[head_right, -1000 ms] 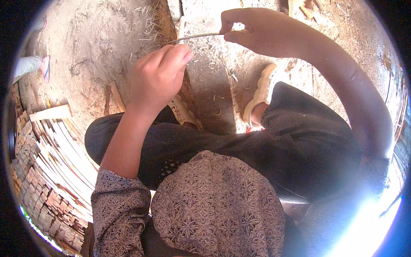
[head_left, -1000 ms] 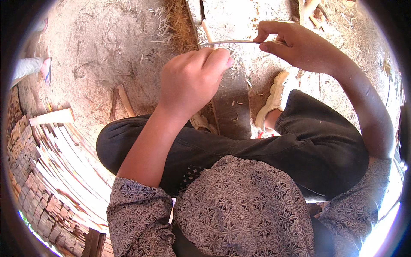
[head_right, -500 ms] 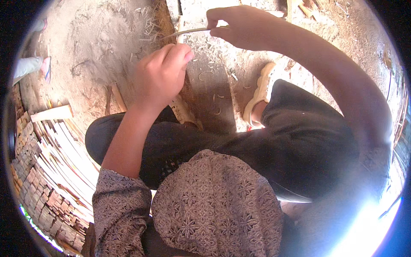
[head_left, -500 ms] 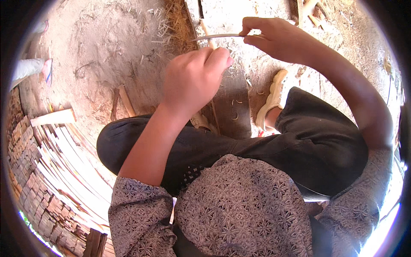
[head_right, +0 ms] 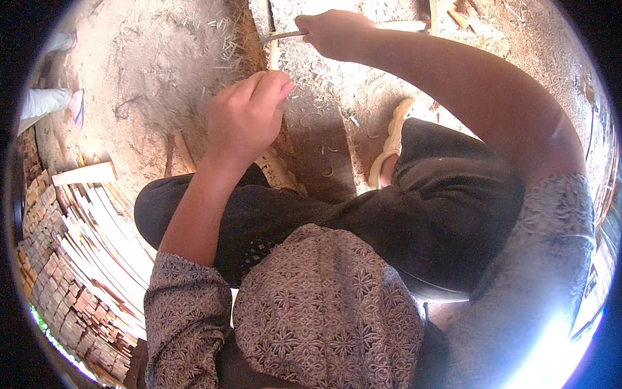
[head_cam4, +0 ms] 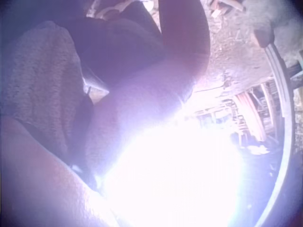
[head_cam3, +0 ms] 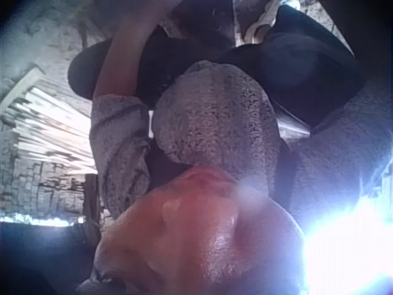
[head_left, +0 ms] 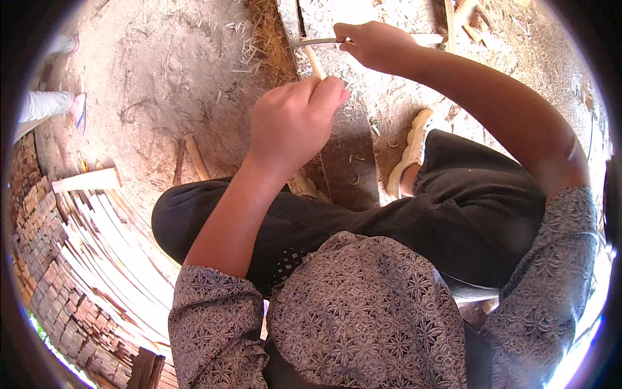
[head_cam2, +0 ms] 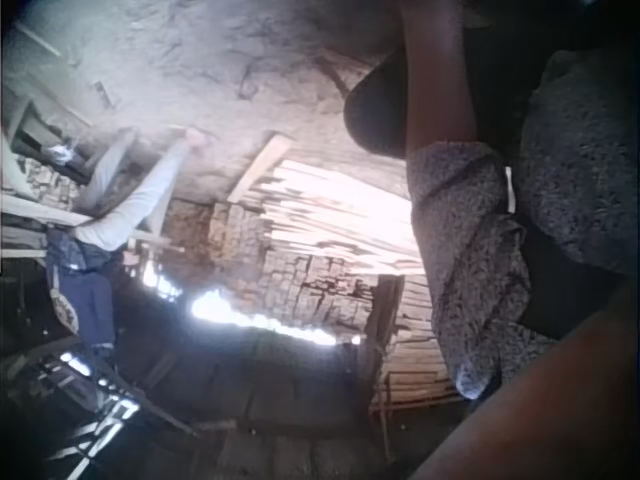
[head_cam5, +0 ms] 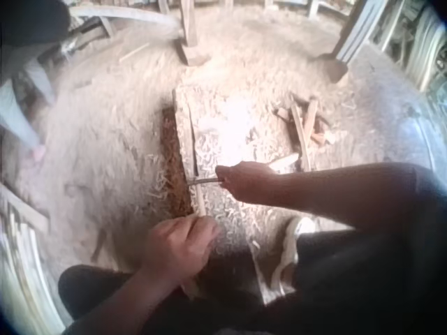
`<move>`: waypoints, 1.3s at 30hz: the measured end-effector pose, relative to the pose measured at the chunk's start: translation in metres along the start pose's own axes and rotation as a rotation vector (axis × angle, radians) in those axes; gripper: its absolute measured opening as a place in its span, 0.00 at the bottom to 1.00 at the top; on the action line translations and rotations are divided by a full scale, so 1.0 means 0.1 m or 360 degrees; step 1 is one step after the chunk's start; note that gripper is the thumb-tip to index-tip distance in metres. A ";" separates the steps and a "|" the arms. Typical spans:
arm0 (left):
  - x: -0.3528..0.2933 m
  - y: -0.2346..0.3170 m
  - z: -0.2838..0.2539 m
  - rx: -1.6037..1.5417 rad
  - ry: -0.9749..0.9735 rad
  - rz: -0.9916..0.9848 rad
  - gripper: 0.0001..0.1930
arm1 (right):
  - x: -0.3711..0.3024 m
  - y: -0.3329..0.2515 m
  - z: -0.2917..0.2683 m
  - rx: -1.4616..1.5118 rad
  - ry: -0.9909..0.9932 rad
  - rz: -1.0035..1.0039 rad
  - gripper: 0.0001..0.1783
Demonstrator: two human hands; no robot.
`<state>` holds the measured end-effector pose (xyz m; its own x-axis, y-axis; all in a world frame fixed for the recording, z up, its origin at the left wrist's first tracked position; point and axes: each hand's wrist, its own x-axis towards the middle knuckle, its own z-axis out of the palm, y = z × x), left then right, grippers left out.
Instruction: The person sits on the ground and uses a knife to shave and shape a thin wooden stick. They repeatedly scrape the surface of the stick, rotating it to work on different sides, and occasionally inspect the progress.
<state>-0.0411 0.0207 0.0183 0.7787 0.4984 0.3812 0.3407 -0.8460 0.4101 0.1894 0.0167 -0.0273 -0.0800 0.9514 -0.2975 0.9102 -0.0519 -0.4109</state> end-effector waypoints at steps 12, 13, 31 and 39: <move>-0.08 0.06 -0.06 -0.0063 -0.0128 -0.0075 0.04 | -0.96 -0.08 -0.79 0.0603 -0.0331 0.0021 0.18; -0.09 0.10 -0.05 -0.0034 -0.0143 -0.0088 0.04 | -0.99 -0.06 -0.74 0.0596 -0.0273 -0.0064 0.17; -0.05 0.28 0.00 0.0060 -0.0374 -0.0170 0.05 | -0.56 0.09 -0.27 0.0099 -0.0116 -0.0167 0.12; -0.04 0.18 0.02 0.0105 -0.0165 -0.0071 0.09 | -0.32 0.07 0.02 0.0191 0.0006 -0.0093 0.11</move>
<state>-0.0374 0.0034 0.0225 0.8113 0.5162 0.2745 0.4075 -0.8359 0.3677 0.1971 -0.0149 -0.0225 -0.1299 0.9550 -0.2667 0.8487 -0.0319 -0.5279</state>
